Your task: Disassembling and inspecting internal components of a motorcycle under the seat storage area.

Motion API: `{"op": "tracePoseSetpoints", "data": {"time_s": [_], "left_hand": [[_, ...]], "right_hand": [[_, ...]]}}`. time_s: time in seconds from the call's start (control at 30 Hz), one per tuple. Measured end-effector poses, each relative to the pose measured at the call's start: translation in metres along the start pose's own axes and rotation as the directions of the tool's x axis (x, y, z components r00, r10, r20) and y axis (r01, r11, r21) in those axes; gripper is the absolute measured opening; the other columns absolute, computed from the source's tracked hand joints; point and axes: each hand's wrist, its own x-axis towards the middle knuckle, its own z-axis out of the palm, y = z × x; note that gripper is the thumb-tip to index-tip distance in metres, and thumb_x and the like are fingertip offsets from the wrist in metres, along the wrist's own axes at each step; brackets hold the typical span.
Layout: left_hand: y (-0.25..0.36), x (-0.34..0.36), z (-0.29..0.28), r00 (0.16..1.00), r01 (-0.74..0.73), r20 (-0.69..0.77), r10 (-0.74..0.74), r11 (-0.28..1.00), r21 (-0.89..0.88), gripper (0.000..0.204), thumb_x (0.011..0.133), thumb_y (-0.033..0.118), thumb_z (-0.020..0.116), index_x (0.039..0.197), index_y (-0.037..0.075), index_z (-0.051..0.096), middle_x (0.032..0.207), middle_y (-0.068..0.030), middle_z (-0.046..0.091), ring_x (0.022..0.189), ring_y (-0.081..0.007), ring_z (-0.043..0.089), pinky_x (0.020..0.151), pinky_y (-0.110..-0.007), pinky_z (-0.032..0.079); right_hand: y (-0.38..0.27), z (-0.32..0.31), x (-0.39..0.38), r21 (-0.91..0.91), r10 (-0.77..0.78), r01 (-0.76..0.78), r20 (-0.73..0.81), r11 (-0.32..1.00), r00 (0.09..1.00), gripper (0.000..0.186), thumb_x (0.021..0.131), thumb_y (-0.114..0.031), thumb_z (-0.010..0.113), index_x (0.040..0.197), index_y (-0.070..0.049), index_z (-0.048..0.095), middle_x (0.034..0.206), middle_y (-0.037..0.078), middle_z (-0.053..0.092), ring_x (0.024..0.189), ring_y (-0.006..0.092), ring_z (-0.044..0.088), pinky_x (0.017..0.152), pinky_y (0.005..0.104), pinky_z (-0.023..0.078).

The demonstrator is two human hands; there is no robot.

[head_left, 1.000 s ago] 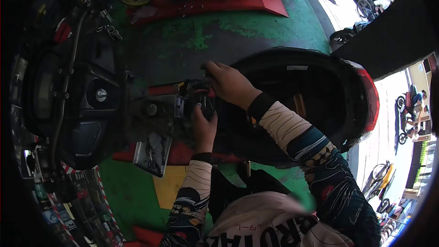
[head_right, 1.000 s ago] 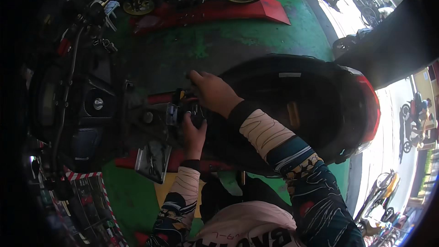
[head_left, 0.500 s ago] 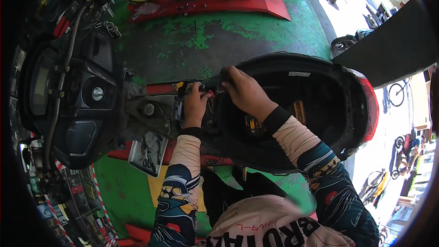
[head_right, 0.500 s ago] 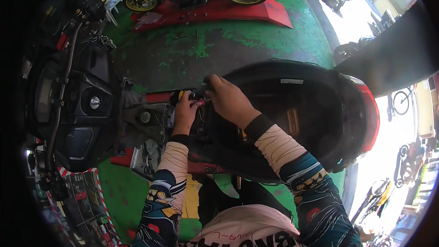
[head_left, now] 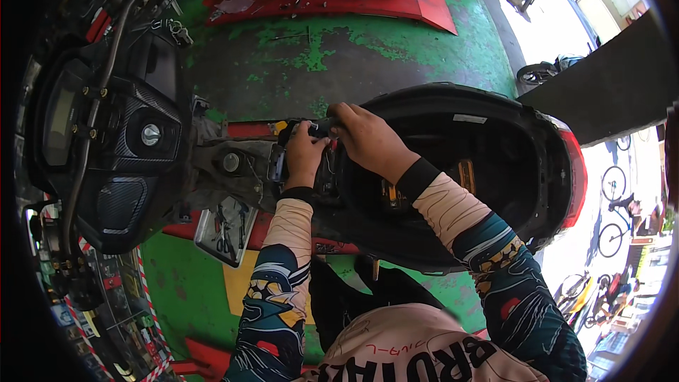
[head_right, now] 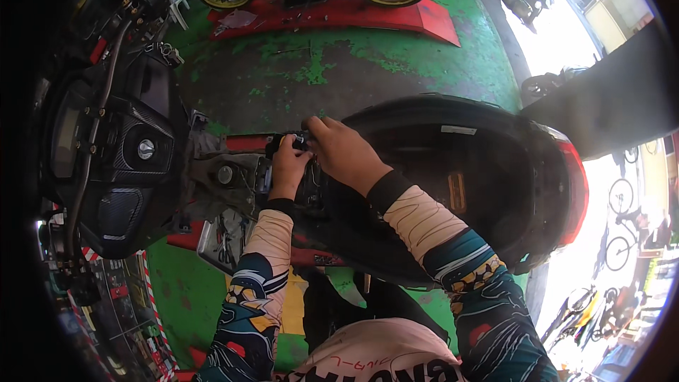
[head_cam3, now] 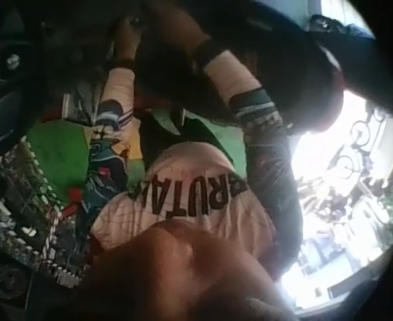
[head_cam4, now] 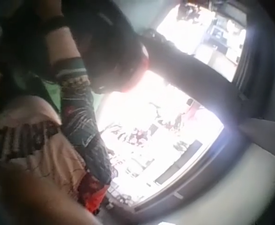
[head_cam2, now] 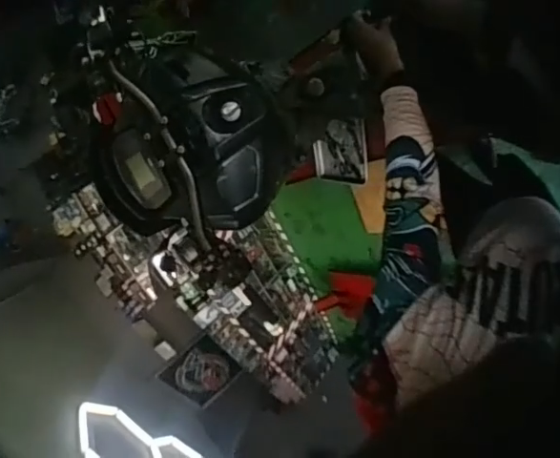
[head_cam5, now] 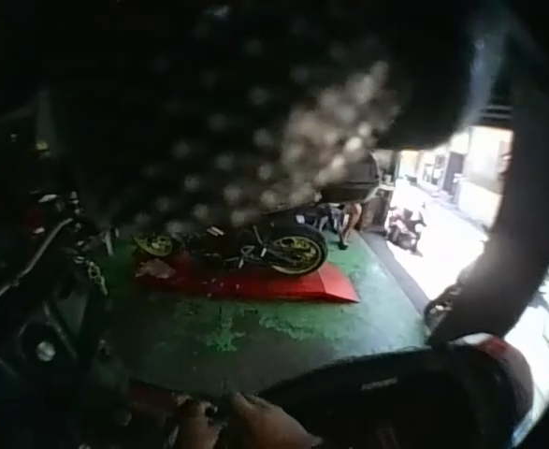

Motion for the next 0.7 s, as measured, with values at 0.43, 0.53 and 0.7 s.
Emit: {"op": "tracePoseSetpoints", "data": {"time_s": [0.43,0.53,0.7], "left_hand": [[-0.011,-0.005,0.018,0.981,-0.149,-0.104,0.161,0.982,0.114,0.041,0.090,0.025,0.069,0.124,0.004,0.058,0.097,-0.0191,0.073,0.096,-0.0386,0.070,0.079,-0.047,0.055],[-0.003,-0.006,0.021,0.964,-0.212,-0.172,0.205,0.977,-0.022,0.037,0.095,0.027,0.061,0.125,0.005,0.059,0.104,-0.0211,0.072,0.101,-0.0401,0.068,0.083,-0.048,0.054],[0.006,-0.013,0.007,0.996,-0.064,0.039,0.076,0.967,-0.246,0.043,0.095,0.012,0.061,0.135,0.003,0.049,0.111,-0.0213,0.070,0.106,-0.0353,0.068,0.087,-0.042,0.053]], "right_hand": [[-0.023,-0.005,0.034,-0.205,-0.260,0.373,0.429,0.905,0.865,0.033,0.089,-0.010,0.063,0.122,-0.010,0.058,0.102,0.013,0.063,0.100,0.0359,0.063,0.083,0.0458,0.053],[-0.016,0.007,0.041,-0.186,-0.282,0.359,0.343,0.915,0.896,0.027,0.092,-0.010,0.061,0.119,-0.009,0.061,0.102,0.013,0.064,0.098,0.0368,0.063,0.084,0.0446,0.053],[-0.009,0.023,0.053,0.056,0.077,-0.097,0.294,0.994,0.953,0.018,0.100,-0.016,0.056,0.113,-0.004,0.061,0.092,0.011,0.064,0.085,0.0306,0.066,0.079,0.0382,0.054]]}}
